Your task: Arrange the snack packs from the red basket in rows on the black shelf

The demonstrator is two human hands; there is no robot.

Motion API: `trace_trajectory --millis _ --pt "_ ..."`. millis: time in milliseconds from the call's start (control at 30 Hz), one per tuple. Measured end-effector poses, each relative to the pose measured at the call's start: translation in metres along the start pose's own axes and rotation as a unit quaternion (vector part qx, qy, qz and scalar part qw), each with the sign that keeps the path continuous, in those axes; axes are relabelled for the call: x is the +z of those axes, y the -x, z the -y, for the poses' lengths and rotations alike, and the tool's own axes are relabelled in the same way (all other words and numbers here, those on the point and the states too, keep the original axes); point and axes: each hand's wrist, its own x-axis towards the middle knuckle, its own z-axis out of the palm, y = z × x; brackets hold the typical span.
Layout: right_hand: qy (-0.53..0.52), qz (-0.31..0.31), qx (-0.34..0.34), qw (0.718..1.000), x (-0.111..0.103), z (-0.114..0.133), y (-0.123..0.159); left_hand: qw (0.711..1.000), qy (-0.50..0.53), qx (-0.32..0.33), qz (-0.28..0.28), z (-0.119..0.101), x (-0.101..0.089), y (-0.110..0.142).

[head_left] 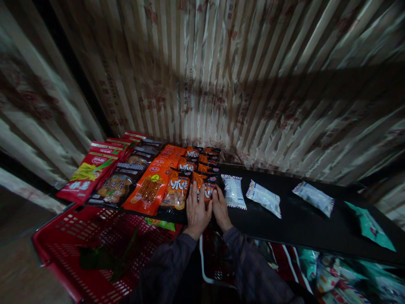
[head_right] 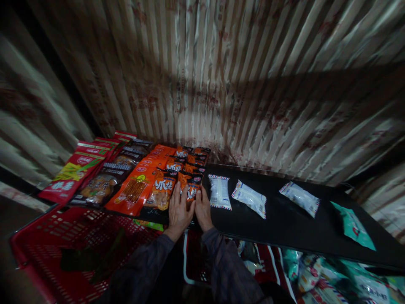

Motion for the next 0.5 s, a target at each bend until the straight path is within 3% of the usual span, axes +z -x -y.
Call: trace_trajectory --millis 500 --pt "0.013 -0.003 -0.017 1.0 -0.0006 0.0019 0.0024 0.999 -0.028 0.033 -0.009 0.0035 -0.0087 0.0055"
